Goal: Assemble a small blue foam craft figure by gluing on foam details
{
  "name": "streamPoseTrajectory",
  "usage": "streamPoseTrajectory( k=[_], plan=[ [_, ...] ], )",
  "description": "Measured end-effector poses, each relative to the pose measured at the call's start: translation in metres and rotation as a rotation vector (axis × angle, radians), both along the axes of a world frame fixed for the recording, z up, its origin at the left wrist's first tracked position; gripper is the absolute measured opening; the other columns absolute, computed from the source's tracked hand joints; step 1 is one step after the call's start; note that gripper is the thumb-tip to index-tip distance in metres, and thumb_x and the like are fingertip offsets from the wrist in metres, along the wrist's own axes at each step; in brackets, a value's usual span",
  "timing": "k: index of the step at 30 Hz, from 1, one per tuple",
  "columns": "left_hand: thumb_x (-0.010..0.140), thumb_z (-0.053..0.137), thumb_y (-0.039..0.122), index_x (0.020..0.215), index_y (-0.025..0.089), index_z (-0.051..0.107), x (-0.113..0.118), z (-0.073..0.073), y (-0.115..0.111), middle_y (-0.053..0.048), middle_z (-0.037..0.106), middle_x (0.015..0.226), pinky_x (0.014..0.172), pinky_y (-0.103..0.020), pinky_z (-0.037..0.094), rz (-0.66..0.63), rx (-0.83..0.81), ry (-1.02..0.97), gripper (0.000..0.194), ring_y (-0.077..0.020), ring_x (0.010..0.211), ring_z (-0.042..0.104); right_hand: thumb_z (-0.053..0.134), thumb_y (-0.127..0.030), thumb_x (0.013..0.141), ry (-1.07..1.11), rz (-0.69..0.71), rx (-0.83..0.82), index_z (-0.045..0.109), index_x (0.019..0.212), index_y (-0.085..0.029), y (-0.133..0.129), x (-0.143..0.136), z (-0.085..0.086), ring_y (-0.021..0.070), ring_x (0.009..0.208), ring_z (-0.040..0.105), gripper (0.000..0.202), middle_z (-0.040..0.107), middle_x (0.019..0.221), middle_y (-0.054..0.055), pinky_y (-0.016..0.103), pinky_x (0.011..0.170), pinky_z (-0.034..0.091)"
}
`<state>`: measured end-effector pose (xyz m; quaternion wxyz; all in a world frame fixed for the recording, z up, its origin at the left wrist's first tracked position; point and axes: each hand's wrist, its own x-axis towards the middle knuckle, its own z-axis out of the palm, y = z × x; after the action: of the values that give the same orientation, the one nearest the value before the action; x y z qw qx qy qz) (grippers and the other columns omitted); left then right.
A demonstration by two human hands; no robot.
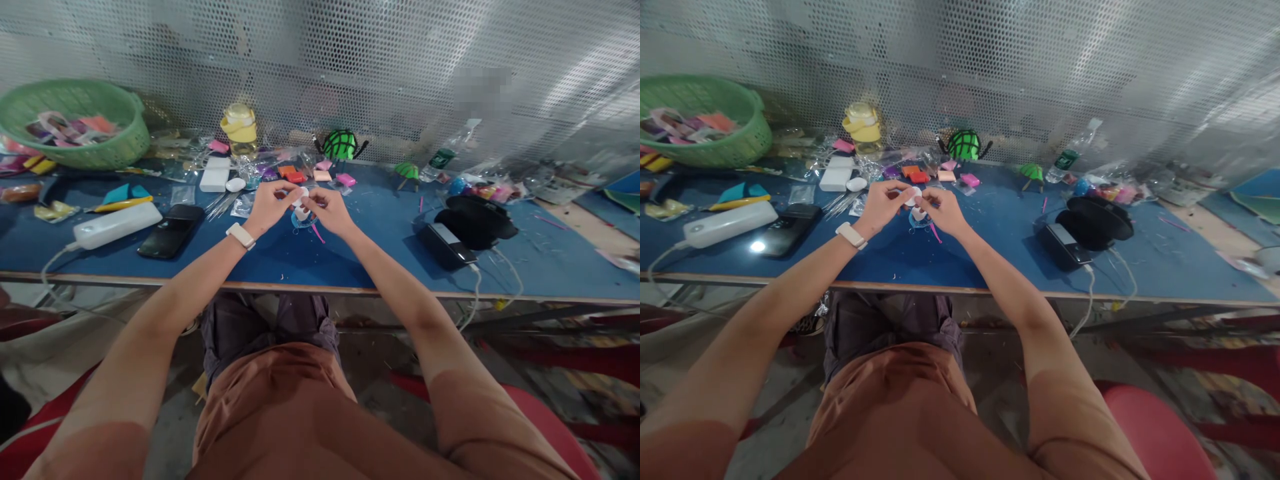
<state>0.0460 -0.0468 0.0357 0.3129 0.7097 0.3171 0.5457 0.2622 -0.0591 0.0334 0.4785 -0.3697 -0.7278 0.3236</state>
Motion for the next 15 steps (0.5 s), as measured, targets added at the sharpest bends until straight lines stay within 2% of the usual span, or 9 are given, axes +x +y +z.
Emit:
streamPoseTrajectory(
  k=[2, 4, 7, 9, 12, 15],
  plan=[
    [0.096, 0.088, 0.083, 0.097, 0.023, 0.090, 0.0007, 0.0008, -0.0009, -0.009, 0.091, 0.094, 0.060, -0.030, 0.055, -0.004, -0.036, -0.025, 0.061, -0.0150, 0.063, 0.069, 0.084, -0.101, 0.085, 0.001, 0.004, -0.005, 0.076, 0.087, -0.025, 0.0003, 0.0000, 0.0002, 0.0172, 0.068, 0.069, 0.077, 0.077, 0.079, 0.002, 0.032, 0.061, 0.056],
    [0.100, 0.088, 0.074, 0.096, 0.022, 0.091, 0.0006, 0.0013, -0.0016, -0.008, 0.089, 0.089, 0.060, -0.028, 0.054, -0.003, -0.044, -0.022, 0.052, -0.0133, 0.061, 0.066, 0.084, -0.101, 0.085, -0.003, 0.008, -0.005, 0.075, 0.087, -0.025, -0.0010, -0.0001, 0.0009, 0.0173, 0.068, 0.068, 0.077, 0.077, 0.079, 0.002, 0.033, 0.062, 0.055],
    [0.102, 0.088, 0.056, 0.092, 0.021, 0.090, 0.0003, 0.0018, -0.0020, -0.006, 0.087, 0.086, 0.064, -0.028, 0.057, -0.007, -0.031, -0.029, 0.037, -0.0130, 0.062, 0.067, 0.082, -0.101, 0.087, -0.028, -0.015, 0.027, 0.076, 0.087, -0.024, -0.0048, -0.0007, 0.0027, 0.0176, 0.069, 0.068, 0.077, 0.078, 0.079, 0.002, 0.035, 0.067, 0.055],
    [0.102, 0.088, 0.051, 0.091, 0.020, 0.089, 0.0003, 0.0019, -0.0017, -0.006, 0.087, 0.086, 0.067, -0.028, 0.059, -0.014, -0.031, -0.041, 0.033, -0.0134, 0.064, 0.069, 0.080, -0.101, 0.089, -0.052, -0.049, 0.071, 0.078, 0.087, -0.025, -0.0068, -0.0015, 0.0037, 0.0181, 0.071, 0.069, 0.076, 0.080, 0.081, 0.002, 0.036, 0.072, 0.057],
    [0.102, 0.091, 0.057, 0.091, 0.020, 0.089, 0.0006, 0.0018, -0.0014, -0.006, 0.085, 0.083, 0.066, -0.028, 0.058, -0.036, -0.034, -0.043, 0.039, -0.0136, 0.063, 0.069, 0.080, -0.099, 0.091, -0.052, -0.090, 0.120, 0.080, 0.090, -0.025, -0.0068, -0.0026, 0.0038, 0.0185, 0.073, 0.071, 0.075, 0.081, 0.084, 0.003, 0.036, 0.076, 0.059],
    [0.100, 0.091, 0.071, 0.092, 0.020, 0.088, 0.0009, 0.0009, -0.0015, -0.006, 0.084, 0.083, 0.063, -0.028, 0.056, -0.059, -0.028, -0.036, 0.052, -0.0129, 0.062, 0.067, 0.083, -0.101, 0.086, -0.004, -0.073, 0.067, 0.079, 0.091, -0.025, -0.0050, -0.0032, 0.0033, 0.0183, 0.070, 0.070, 0.076, 0.079, 0.082, 0.002, 0.034, 0.067, 0.058]
  ],
)
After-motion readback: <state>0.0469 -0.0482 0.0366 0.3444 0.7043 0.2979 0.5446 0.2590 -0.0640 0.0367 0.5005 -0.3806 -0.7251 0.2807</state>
